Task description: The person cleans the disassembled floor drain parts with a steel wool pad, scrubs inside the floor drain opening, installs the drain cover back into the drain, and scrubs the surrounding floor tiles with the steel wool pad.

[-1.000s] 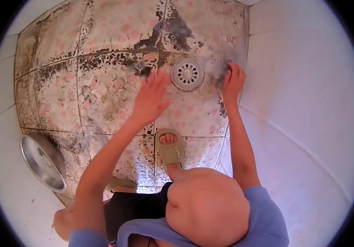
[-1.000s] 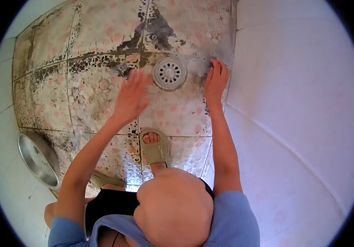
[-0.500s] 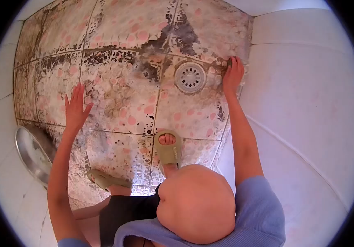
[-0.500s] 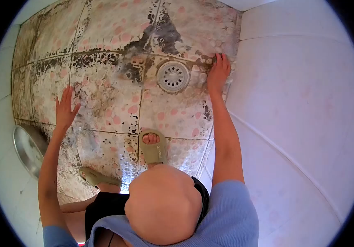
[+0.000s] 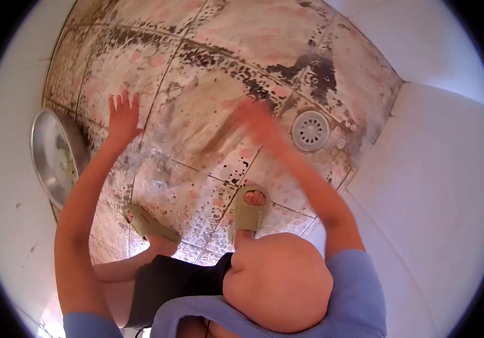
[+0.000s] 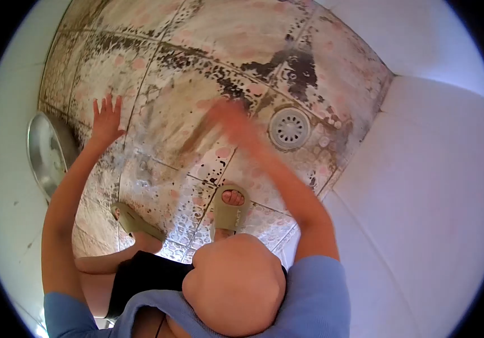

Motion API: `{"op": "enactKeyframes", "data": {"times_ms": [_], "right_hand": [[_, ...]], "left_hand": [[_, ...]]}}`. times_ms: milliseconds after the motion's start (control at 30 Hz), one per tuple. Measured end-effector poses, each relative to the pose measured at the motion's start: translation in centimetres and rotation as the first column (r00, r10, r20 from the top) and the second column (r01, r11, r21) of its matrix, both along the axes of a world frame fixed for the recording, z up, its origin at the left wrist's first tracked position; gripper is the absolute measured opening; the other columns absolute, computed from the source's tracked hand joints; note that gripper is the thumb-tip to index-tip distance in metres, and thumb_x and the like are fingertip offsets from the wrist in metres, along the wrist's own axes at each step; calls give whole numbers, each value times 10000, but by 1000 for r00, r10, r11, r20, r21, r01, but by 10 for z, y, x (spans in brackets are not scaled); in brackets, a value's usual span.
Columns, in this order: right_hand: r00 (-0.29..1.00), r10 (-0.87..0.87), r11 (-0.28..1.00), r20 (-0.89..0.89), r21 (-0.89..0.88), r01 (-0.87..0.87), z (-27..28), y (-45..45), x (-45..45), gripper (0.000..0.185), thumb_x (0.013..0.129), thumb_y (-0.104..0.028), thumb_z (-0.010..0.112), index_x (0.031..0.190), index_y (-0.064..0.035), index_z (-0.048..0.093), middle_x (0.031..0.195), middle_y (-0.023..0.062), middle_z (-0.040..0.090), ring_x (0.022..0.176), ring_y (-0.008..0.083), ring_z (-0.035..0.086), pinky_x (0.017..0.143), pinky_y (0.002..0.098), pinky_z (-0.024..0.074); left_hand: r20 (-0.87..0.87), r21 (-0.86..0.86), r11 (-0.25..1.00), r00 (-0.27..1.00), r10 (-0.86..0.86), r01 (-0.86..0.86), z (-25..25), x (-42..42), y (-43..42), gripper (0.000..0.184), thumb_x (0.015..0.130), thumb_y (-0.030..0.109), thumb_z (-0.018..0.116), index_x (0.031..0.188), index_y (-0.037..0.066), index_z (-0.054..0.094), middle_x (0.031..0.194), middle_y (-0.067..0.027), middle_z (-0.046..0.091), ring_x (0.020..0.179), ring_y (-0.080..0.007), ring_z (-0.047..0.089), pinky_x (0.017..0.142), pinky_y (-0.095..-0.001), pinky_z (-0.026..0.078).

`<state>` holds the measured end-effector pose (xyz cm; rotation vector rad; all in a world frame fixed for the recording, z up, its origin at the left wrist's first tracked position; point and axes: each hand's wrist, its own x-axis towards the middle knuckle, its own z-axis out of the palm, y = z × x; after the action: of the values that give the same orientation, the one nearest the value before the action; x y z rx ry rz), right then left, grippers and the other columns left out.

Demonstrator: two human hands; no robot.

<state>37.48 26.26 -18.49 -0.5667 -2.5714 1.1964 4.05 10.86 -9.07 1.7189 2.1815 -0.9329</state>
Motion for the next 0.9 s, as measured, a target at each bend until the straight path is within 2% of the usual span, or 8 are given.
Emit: {"op": "enactKeyframes", "data": {"times_ms": [200, 367, 433, 533, 567, 667, 833, 900], "right_hand": [[852, -520, 701, -57, 541, 464, 13, 96, 45, 343, 894, -180, 425, 1195, -66, 543, 1297, 226, 430, 1176, 351, 444, 969, 405, 353], [938, 330, 891, 102, -363, -274, 8, -120, -35, 367, 869, -196, 458, 1199, -48, 519, 1299, 144, 456, 1237, 297, 382, 1037, 385, 275], [791, 612, 789, -5, 71, -610, 29, -161, -20, 368, 900, -190, 418, 1241, -84, 503, 1324, 122, 453, 1272, 253, 363, 1063, 369, 257], [966, 259, 853, -10, -467, -234, 19, -61, -4, 353, 879, -120, 380, 1204, -67, 509, 1356, 86, 423, 1283, 219, 356, 1058, 341, 262], [998, -64, 987, 8, 151, 62, 6, -26, 11, 291, 870, -101, 390, 1114, -34, 534, 1228, 97, 511, 1188, 237, 436, 1000, 372, 319], [871, -481, 873, 105, 146, 464, 32, 106, -10, 344, 865, -77, 430, 1200, -25, 491, 1268, 192, 459, 1190, 286, 420, 982, 407, 336], [983, -179, 761, 48, 639, 107, 23, -18, -101, 294, 889, -50, 350, 1131, 56, 481, 1094, 223, 519, 1020, 332, 515, 902, 478, 411], [871, 317, 891, 376, 196, -409, -13, -131, -117, 340, 904, -133, 390, 1220, -30, 463, 1203, 103, 527, 1054, 281, 537, 963, 411, 403]], "left_hand": [[49, 114, 993, 998, -44, 38, -16, -22, -37, 1080, 575, 289, 812, 1408, 55, 167, 1313, -278, 354, 1194, -379, 416, 1070, -516, 193], [50, 100, 995, 999, -17, 12, -10, -24, -37, 1198, 525, 302, 850, 1430, 82, 97, 1346, -234, 342, 1263, -325, 367, 1080, -496, 178], [96, 106, 993, 995, 35, -45, -8, -29, -44, 1115, 552, 303, 831, 1406, 49, 161, 1339, -240, 347, 1253, -331, 375, 1083, -489, 176], [91, 66, 993, 992, 92, -98, -9, -33, -52, 1047, 574, 307, 821, 1376, 11, 217, 1350, -238, 341, 1275, -324, 344, 1083, -483, 180], [95, 66, 994, 992, 80, -87, -10, -36, -51, 1041, 576, 311, 820, 1372, 6, 222, 1355, -238, 337, 1277, -323, 343, 1083, -482, 180], [90, 61, 994, 992, 89, -94, -12, -37, -53, 1074, 559, 309, 831, 1377, 6, 204, 1379, -232, 308, 1284, -319, 337, 1074, -488, 194], [53, 42, 989, 989, 141, -143, -17, -37, -54, 1081, 551, 310, 833, 1377, 10, 204, 1397, -233, 281, 1293, -317, 325, 1070, -494, 199], [45, 44, 990, 990, 130, -132, -15, -34, -51, 1037, 569, 319, 821, 1365, 5, 235, 1380, -231, 307, 1291, -312, 325, 1076, -500, 185]]}}
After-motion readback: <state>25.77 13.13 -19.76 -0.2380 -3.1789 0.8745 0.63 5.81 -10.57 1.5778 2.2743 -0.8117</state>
